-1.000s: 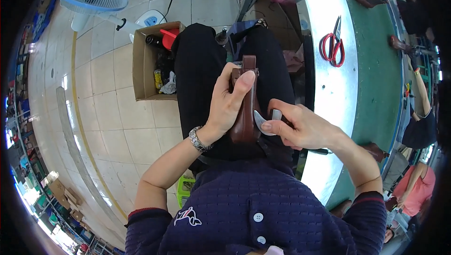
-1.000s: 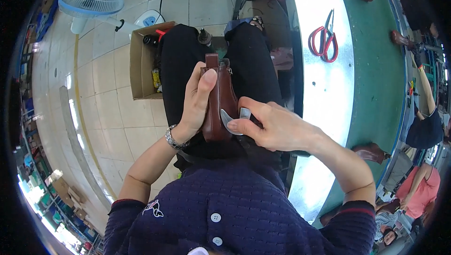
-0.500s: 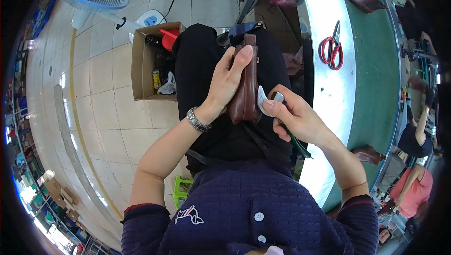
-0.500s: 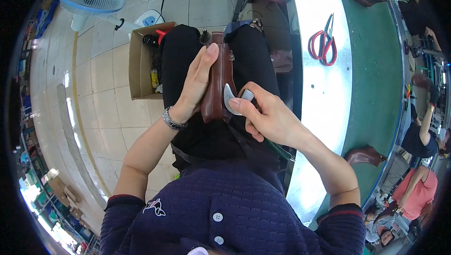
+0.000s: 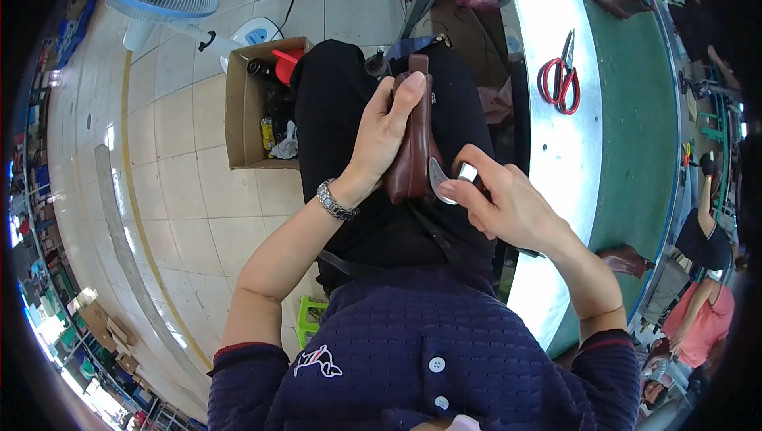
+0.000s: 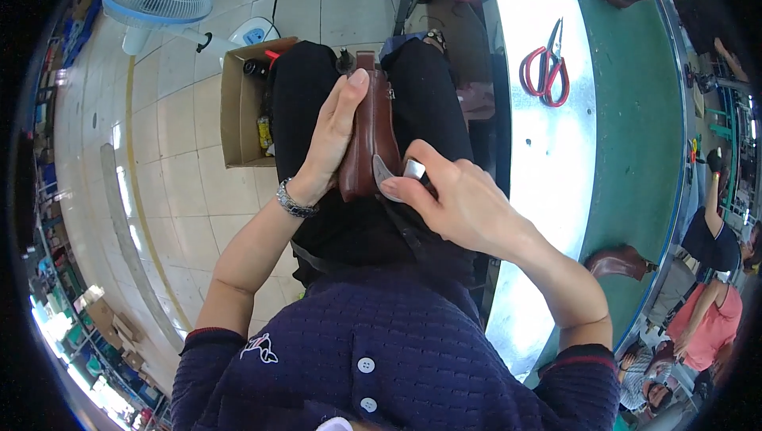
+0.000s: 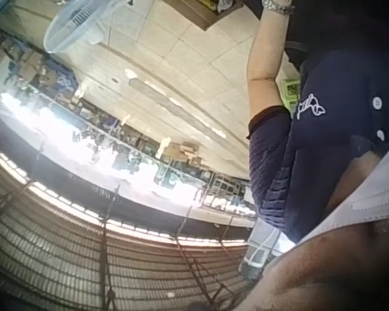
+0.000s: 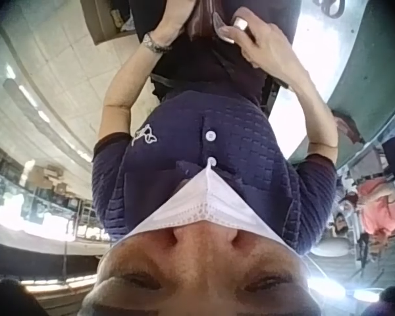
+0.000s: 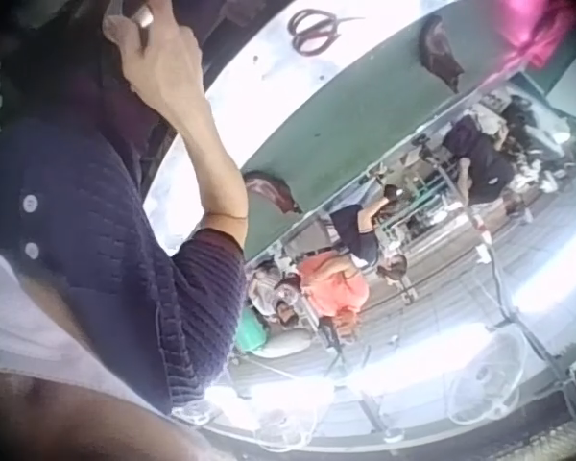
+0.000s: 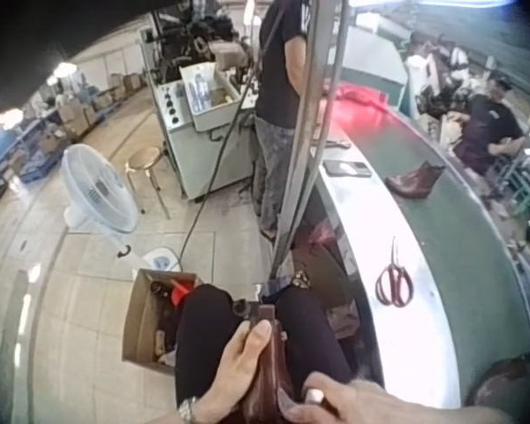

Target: Pulling and securing the shoe upper onto the last using pliers and a hammer.

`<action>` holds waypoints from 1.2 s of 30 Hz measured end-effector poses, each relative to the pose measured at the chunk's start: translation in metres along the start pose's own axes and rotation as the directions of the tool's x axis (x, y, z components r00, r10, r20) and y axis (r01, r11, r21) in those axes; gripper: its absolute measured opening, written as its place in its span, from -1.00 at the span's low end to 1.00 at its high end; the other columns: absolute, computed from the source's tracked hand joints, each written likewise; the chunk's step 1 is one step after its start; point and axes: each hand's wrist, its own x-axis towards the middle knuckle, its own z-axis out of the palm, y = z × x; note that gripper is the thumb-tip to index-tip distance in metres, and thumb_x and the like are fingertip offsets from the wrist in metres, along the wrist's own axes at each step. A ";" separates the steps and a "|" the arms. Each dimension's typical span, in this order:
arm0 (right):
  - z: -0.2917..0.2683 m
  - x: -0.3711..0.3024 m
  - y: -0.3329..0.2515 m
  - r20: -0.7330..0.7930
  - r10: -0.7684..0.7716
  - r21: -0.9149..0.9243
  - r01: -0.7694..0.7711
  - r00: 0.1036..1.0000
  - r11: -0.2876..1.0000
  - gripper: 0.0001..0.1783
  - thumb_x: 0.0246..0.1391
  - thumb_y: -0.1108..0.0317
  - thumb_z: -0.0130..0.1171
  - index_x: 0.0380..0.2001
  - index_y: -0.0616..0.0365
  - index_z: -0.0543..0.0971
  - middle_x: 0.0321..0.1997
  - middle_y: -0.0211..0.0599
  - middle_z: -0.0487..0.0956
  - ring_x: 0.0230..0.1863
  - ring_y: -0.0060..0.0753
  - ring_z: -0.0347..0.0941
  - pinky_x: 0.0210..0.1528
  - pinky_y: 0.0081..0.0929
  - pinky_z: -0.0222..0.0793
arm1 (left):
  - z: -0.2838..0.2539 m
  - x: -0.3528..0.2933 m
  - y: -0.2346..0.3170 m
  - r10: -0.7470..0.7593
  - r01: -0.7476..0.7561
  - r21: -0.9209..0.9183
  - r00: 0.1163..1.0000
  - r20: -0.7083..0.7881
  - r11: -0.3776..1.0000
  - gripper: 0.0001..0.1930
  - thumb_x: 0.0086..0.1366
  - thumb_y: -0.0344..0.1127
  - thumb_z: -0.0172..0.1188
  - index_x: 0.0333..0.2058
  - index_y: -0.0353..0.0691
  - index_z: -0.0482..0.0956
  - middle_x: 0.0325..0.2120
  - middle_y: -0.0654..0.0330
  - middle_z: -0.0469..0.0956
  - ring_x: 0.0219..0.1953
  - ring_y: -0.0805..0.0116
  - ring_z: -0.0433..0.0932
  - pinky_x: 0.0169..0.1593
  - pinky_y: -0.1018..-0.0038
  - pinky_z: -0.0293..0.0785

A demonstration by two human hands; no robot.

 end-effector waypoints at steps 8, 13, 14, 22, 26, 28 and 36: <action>0.003 -0.017 0.144 -0.738 0.178 -0.121 -0.388 0.650 0.914 -0.59 0.29 0.40 -0.02 0.19 -0.08 0.32 -0.36 -0.02 0.60 -0.37 -0.04 0.60 -0.34 -0.20 0.46 | -0.013 -0.003 0.000 -0.045 0.048 -0.038 0.995 0.086 0.998 -0.60 0.36 0.15 0.07 -0.32 -0.10 0.37 -0.45 0.43 0.36 -0.45 0.71 0.31 -0.33 0.68 0.30; -0.004 -0.026 0.191 -0.767 0.238 -0.215 -0.588 0.595 0.780 -0.49 0.20 0.46 0.08 0.22 -0.13 0.38 0.02 0.01 0.50 -0.05 -0.06 0.53 -0.12 -0.15 0.49 | -0.016 -0.005 -0.007 -0.040 0.041 -0.024 0.997 0.072 0.999 -0.59 0.39 0.17 0.00 -0.34 -0.07 0.35 -0.45 0.43 0.33 -0.45 0.71 0.30 -0.33 0.67 0.32; -0.003 -0.024 0.191 -0.767 0.238 -0.213 -0.587 0.596 0.781 -0.49 0.20 0.46 0.08 0.22 -0.13 0.38 0.02 0.01 0.50 -0.05 -0.06 0.53 -0.12 -0.15 0.49 | -0.017 -0.006 -0.008 -0.024 0.025 -0.014 0.996 0.083 1.000 -0.59 0.39 0.17 -0.01 -0.35 -0.07 0.34 -0.45 0.43 0.34 -0.44 0.71 0.31 -0.33 0.67 0.33; 0.014 0.040 0.065 -0.309 -0.314 0.302 0.405 0.898 0.863 -0.10 -0.01 0.06 0.37 0.35 -0.04 0.19 0.32 -0.17 0.30 0.36 -0.19 0.16 0.35 -0.12 0.07 | -0.008 -0.018 -0.008 -0.015 0.013 0.022 0.993 0.116 1.000 -0.59 0.40 0.15 -0.01 -0.34 -0.11 0.34 -0.45 0.40 0.35 -0.43 0.71 0.30 -0.34 0.67 0.30; 0.019 0.048 0.050 -0.116 -0.258 0.489 0.282 0.959 0.825 0.02 -0.06 0.14 0.43 0.39 0.00 0.08 0.34 -0.19 0.26 0.38 -0.19 0.15 0.26 -0.12 0.27 | -0.004 -0.023 -0.019 0.088 -0.092 0.041 0.992 0.085 0.995 -0.59 0.39 0.12 0.03 -0.35 -0.15 0.34 -0.47 0.38 0.35 -0.43 0.68 0.29 -0.34 0.65 0.29; 0.015 0.046 0.044 -0.052 -0.227 0.594 0.213 0.972 0.776 0.05 -0.07 0.16 0.44 0.40 0.03 0.06 0.34 -0.15 0.25 0.37 -0.15 0.17 0.21 -0.15 0.36 | -0.003 -0.025 -0.021 0.122 -0.131 0.137 0.990 0.071 0.982 -0.58 0.39 0.11 0.05 -0.39 -0.15 0.32 -0.49 0.39 0.32 -0.44 0.65 0.25 -0.36 0.63 0.26; 0.003 0.051 0.029 -0.033 -0.186 0.419 0.183 0.982 0.889 0.13 -0.13 0.13 0.49 0.39 0.12 0.01 0.34 -0.09 0.22 0.34 -0.05 0.19 0.17 -0.18 0.42 | -0.011 -0.009 -0.017 0.070 -0.084 0.123 0.991 0.115 0.989 -0.53 0.35 0.17 0.07 -0.40 -0.16 0.30 -0.51 0.36 0.31 -0.45 0.64 0.26 -0.38 0.62 0.25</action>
